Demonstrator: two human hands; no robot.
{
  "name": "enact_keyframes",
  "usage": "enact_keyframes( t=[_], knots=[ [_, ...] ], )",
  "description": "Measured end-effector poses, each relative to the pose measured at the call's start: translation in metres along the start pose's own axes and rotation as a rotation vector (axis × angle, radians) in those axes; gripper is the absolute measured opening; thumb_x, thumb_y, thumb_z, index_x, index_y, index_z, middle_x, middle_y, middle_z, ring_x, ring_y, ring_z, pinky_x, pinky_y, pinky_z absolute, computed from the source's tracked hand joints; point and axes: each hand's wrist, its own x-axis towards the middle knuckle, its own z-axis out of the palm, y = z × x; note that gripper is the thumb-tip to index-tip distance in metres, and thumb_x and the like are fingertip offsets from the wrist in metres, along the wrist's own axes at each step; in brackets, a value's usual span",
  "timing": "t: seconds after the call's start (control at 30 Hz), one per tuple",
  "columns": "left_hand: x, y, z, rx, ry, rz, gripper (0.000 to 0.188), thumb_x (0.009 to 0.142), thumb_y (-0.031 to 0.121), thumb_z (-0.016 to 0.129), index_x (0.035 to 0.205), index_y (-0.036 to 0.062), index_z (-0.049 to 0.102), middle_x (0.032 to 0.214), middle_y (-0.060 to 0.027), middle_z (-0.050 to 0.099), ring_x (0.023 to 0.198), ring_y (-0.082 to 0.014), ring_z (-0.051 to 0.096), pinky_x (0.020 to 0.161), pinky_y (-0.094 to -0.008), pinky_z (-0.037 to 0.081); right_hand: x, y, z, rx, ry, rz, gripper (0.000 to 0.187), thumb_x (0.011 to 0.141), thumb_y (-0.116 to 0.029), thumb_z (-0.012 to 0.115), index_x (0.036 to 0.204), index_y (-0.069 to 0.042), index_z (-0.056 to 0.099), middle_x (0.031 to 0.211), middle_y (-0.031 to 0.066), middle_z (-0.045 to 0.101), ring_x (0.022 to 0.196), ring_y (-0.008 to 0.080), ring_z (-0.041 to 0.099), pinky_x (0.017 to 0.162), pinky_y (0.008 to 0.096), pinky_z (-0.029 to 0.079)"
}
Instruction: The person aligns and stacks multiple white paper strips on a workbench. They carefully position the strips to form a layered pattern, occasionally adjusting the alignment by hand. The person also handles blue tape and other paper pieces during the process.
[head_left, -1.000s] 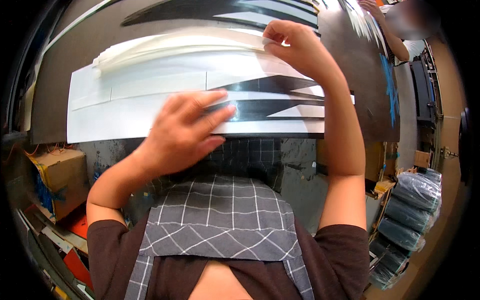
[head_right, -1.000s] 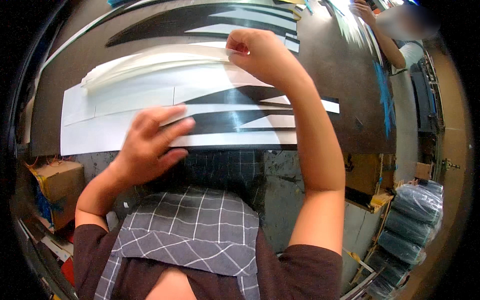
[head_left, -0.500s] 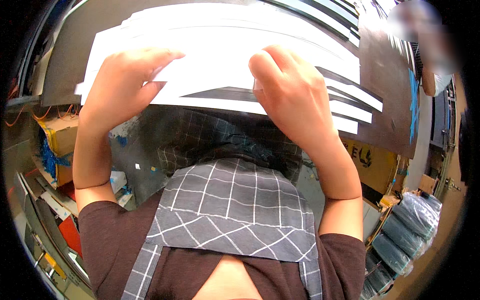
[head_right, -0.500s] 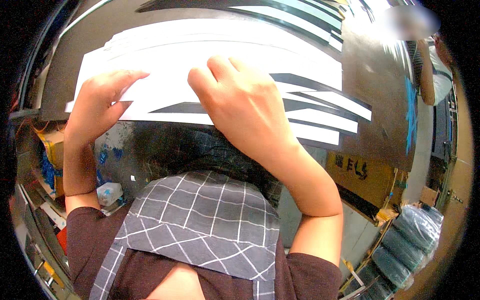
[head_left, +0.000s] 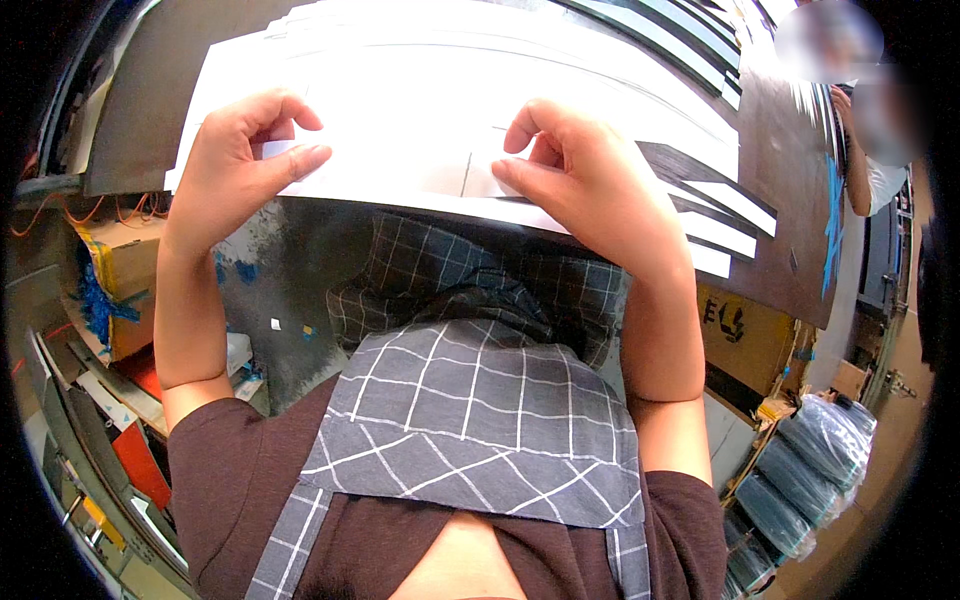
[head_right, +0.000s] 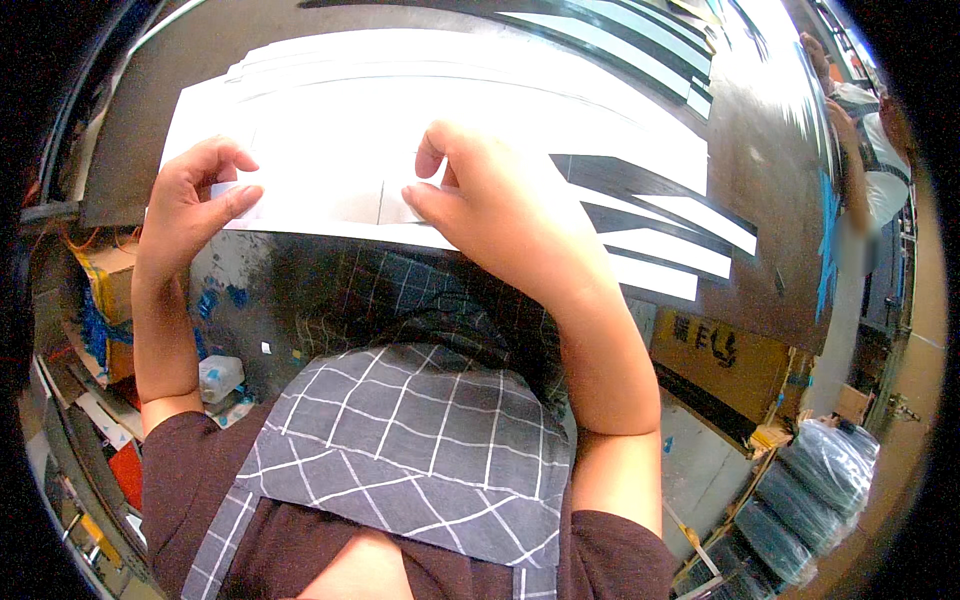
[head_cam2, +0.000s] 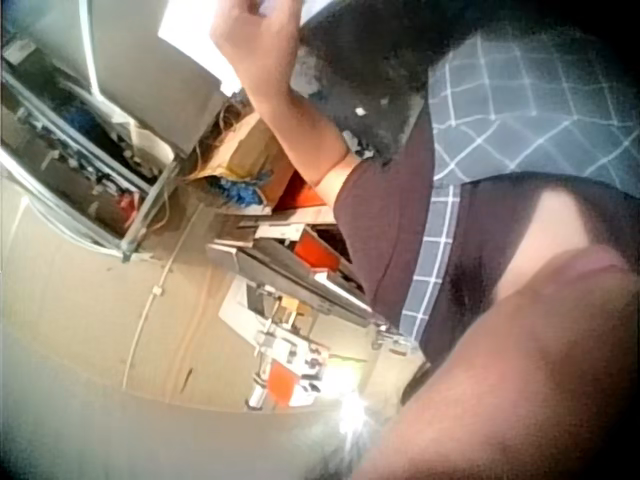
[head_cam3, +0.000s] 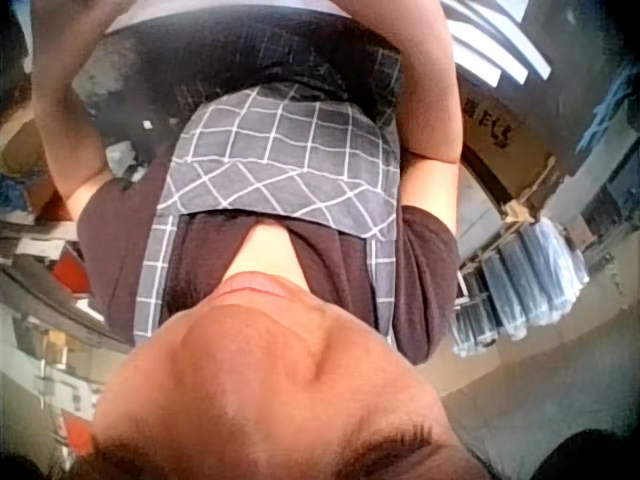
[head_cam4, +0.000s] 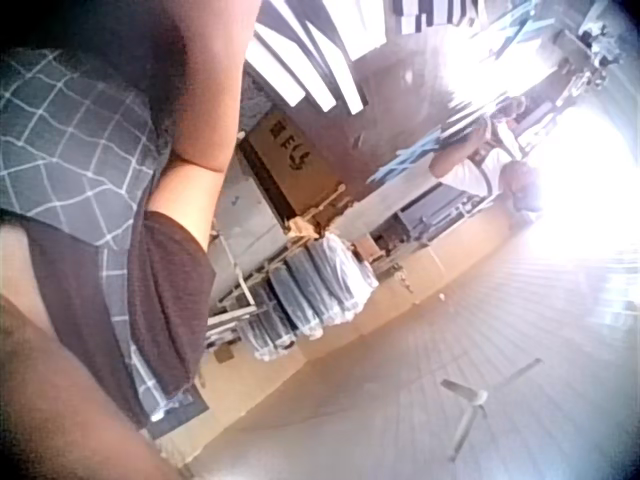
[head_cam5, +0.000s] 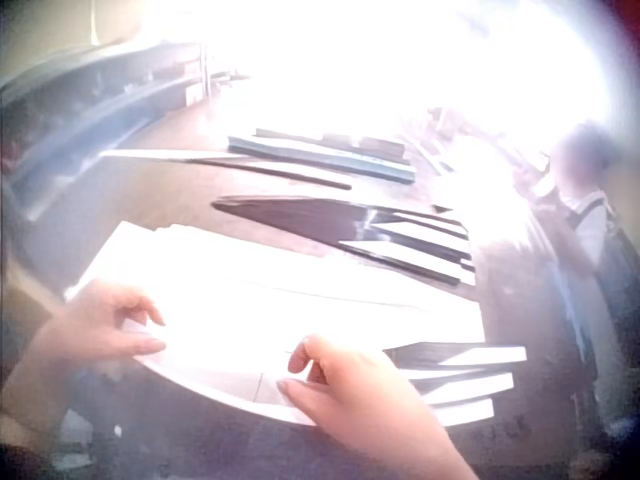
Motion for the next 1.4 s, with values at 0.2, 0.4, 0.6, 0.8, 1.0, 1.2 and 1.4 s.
enact_keyframes(
  t=[0.2, 0.4, 0.6, 0.8, 1.0, 1.2, 1.4],
  knots=[
    [-0.002, -0.014, 0.003, -0.018, 0.051, 0.077, 0.018, 0.088, 0.017, 0.078, 0.092, 0.0033, 0.067, 0.069, 0.0050, 0.054, 0.061, -0.0022, 0.048, 0.053, -0.0194, 0.035, 0.006, 0.001, 0.008, -0.041, 0.071, -0.017, 0.022, 0.087, -0.022, 0.072, 0.092, -0.002, 0.066, 0.075, 0.0145, 0.065, 0.074, 0.0269, 0.065, 0.069, 0.0377, 0.050],
    [-0.002, -0.013, 0.006, -0.010, 0.006, -0.017, 0.017, 0.086, 0.013, 0.078, 0.092, 0.0042, 0.065, 0.081, 0.0042, 0.058, 0.072, -0.0027, 0.051, 0.061, -0.0191, 0.038, 0.006, 0.007, 0.018, -0.056, 0.123, -0.036, 0.022, 0.087, -0.021, 0.076, 0.091, -0.002, 0.066, 0.066, 0.0029, 0.058, 0.063, 0.0090, 0.053, 0.056, 0.0256, 0.042],
    [-0.002, -0.021, 0.009, 0.001, 0.017, -0.007, 0.017, 0.086, 0.012, 0.077, 0.093, 0.0040, 0.065, 0.081, 0.0040, 0.059, 0.074, -0.0030, 0.052, 0.063, -0.0192, 0.040, 0.006, 0.010, 0.024, -0.012, 0.146, 0.011, 0.026, 0.084, -0.025, 0.078, 0.092, -0.003, 0.067, 0.069, 0.0068, 0.060, 0.066, 0.0157, 0.057, 0.061, 0.0297, 0.046],
    [0.000, -0.022, 0.011, -0.085, 0.035, 0.040, 0.018, 0.089, 0.016, 0.078, 0.092, 0.0033, 0.066, 0.070, 0.0043, 0.057, 0.060, -0.0016, 0.050, 0.053, -0.0182, 0.038, 0.008, 0.010, 0.022, -0.005, 0.125, 0.059, 0.028, 0.081, -0.029, 0.078, 0.092, -0.005, 0.069, 0.074, 0.0152, 0.067, 0.071, 0.0273, 0.068, 0.069, 0.0369, 0.053],
    [0.000, -0.017, 0.008, -0.139, -0.037, -0.077, 0.016, 0.088, 0.012, 0.077, 0.094, 0.0050, 0.063, 0.079, 0.0047, 0.059, 0.067, -0.0009, 0.050, 0.056, -0.0170, 0.038, 0.007, 0.013, 0.025, -0.030, 0.166, -0.019, 0.026, 0.084, -0.027, 0.080, 0.090, -0.005, 0.068, 0.066, 0.0003, 0.056, 0.062, 0.0086, 0.050, 0.055, 0.0247, 0.040],
    [0.001, -0.022, 0.009, -0.105, -0.033, -0.032, 0.016, 0.089, 0.012, 0.076, 0.093, 0.0053, 0.063, 0.079, 0.0047, 0.058, 0.066, -0.0002, 0.049, 0.054, -0.0163, 0.037, 0.006, 0.014, 0.025, -0.052, 0.163, -0.025, 0.025, 0.083, -0.026, 0.079, 0.090, -0.005, 0.067, 0.066, 0.0006, 0.057, 0.062, 0.0087, 0.052, 0.056, 0.0245, 0.041],
    [0.002, -0.025, 0.011, -0.068, -0.010, 0.029, 0.016, 0.087, 0.011, 0.076, 0.093, 0.0037, 0.063, 0.080, 0.0049, 0.058, 0.067, -0.0010, 0.050, 0.056, -0.0178, 0.038, 0.006, 0.012, 0.026, -0.053, 0.149, 0.013, 0.026, 0.083, -0.025, 0.079, 0.090, -0.004, 0.067, 0.069, 0.0040, 0.062, 0.064, 0.0102, 0.057, 0.058, 0.0260, 0.046]
  ],
)
